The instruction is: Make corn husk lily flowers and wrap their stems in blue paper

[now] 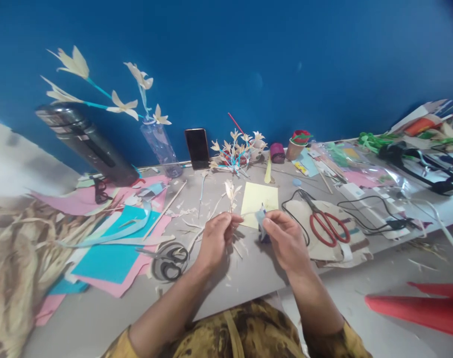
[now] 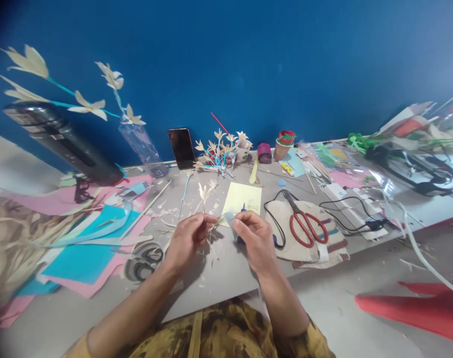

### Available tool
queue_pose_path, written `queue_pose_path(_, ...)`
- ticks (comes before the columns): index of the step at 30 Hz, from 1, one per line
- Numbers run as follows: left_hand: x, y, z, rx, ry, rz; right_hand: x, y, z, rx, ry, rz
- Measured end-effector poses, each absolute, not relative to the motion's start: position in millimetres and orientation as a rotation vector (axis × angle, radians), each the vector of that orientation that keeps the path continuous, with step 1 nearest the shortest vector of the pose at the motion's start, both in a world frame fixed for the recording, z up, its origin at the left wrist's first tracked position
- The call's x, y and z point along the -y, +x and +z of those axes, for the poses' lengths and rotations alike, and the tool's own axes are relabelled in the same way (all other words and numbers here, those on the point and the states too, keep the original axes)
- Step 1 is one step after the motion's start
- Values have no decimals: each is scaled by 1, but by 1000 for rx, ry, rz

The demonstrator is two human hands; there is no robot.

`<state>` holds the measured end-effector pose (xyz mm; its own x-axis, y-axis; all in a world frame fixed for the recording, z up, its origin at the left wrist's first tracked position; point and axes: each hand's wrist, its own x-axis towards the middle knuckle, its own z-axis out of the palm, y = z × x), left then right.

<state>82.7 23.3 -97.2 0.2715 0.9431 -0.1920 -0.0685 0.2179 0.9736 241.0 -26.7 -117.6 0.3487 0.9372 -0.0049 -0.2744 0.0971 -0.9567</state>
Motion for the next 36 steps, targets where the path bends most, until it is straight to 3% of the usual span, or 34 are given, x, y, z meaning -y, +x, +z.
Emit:
queue_pose_path(9,-16,90,-91,-1147,1639,965,17,230,-99,1045,-1270,909)
queue_pose_path(36,-17,89,-101,-1036,1140,799,12,224,-108,1026,-1306,866)
